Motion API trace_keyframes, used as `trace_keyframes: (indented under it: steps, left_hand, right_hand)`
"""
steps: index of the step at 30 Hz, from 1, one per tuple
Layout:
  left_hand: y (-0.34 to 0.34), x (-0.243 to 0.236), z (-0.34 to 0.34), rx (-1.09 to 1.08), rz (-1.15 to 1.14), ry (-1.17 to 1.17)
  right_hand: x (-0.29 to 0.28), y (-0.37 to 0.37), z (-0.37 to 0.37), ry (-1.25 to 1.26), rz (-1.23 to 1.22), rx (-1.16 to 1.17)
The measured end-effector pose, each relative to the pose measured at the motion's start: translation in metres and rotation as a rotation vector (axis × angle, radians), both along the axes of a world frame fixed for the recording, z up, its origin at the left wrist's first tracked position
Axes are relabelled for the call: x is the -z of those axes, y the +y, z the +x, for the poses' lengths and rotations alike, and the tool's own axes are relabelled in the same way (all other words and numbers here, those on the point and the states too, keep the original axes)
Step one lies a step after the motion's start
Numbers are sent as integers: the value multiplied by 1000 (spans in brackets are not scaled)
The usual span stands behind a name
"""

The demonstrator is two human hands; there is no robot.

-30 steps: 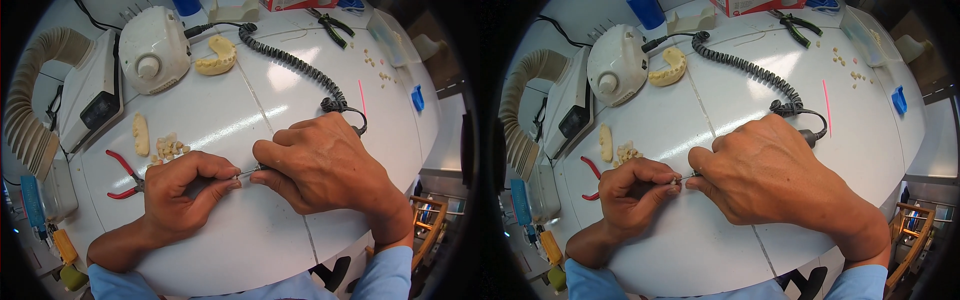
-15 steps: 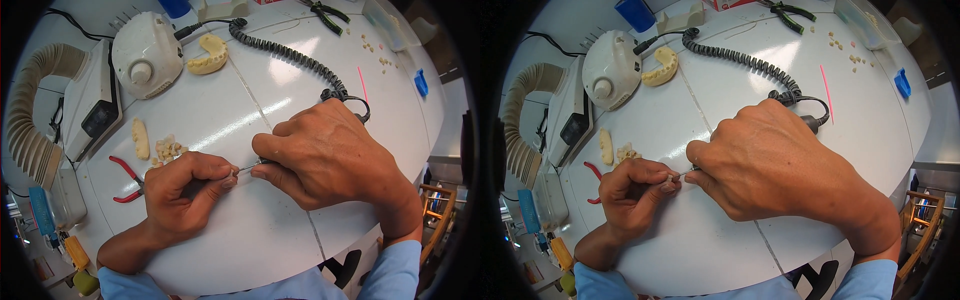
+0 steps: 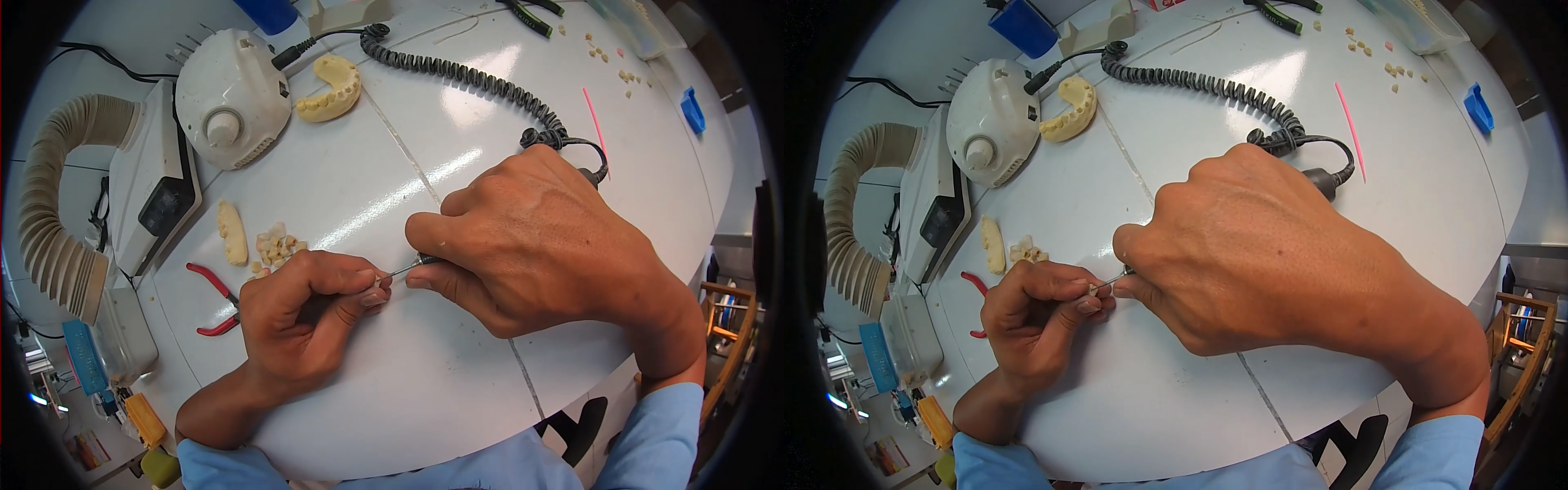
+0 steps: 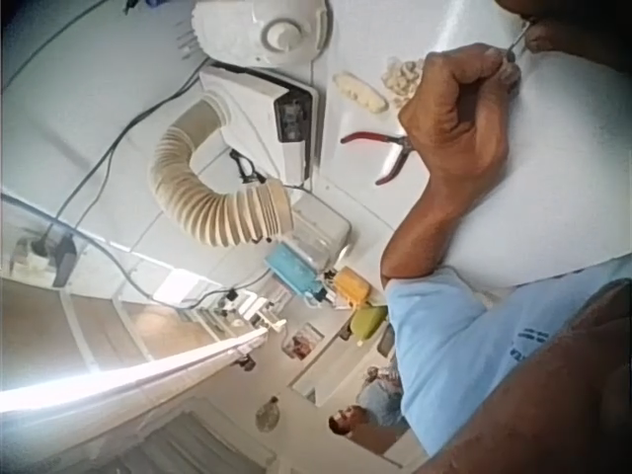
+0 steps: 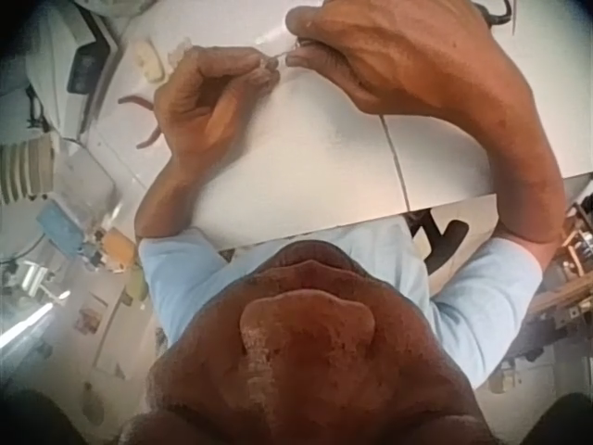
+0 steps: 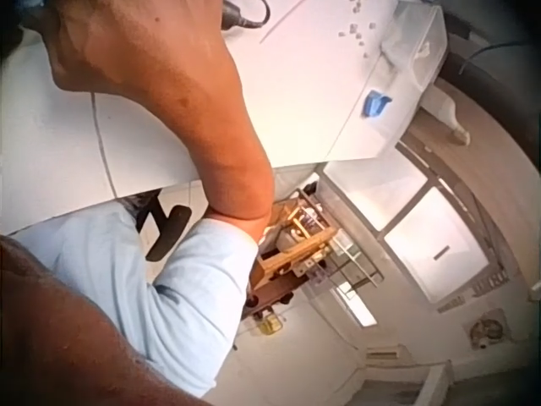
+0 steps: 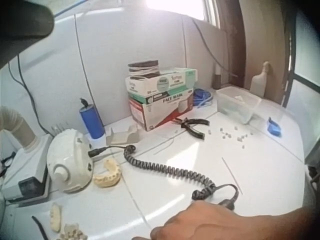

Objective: Adjusting and cleaning a dental prosthetic crown using a manual tool and pliers.

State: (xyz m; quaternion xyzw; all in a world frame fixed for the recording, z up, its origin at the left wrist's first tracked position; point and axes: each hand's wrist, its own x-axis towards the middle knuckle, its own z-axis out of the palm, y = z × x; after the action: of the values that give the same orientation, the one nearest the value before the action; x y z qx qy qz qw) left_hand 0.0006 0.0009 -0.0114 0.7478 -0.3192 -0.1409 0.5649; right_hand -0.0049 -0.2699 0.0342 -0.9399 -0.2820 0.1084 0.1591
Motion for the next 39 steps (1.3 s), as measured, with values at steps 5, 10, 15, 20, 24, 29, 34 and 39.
trace_keyframes:
  steps: [5,10,15,20,24,29,34,39]
  left_hand:
    - [-2,1,-1,-29,-21,21]
    - [-3,0,-3,-63,-31,48]
    - [-3,0,-3,-91,-34,87]
    - [-2,-1,-1,-20,-1,26]
    - [-3,-2,-2,-61,-23,78]
    - [-2,-3,0,13,29,-1]
    - [-4,-1,-1,-11,-2,-10]
    - [-4,-2,-1,-50,-6,-19]
  right_hand:
    - [2,-1,-1,-31,-19,-2]
    - [2,1,-1,-24,-1,-5]
    - [2,0,-1,-28,-5,-11]
    - [3,0,-2,-49,-7,-6]
    - [2,0,-2,-50,34,-13]
    - [-1,-2,0,-5,-17,-14]
    - [0,-1,-1,-12,13,-25]
    - [0,-1,-1,-12,7,-28]
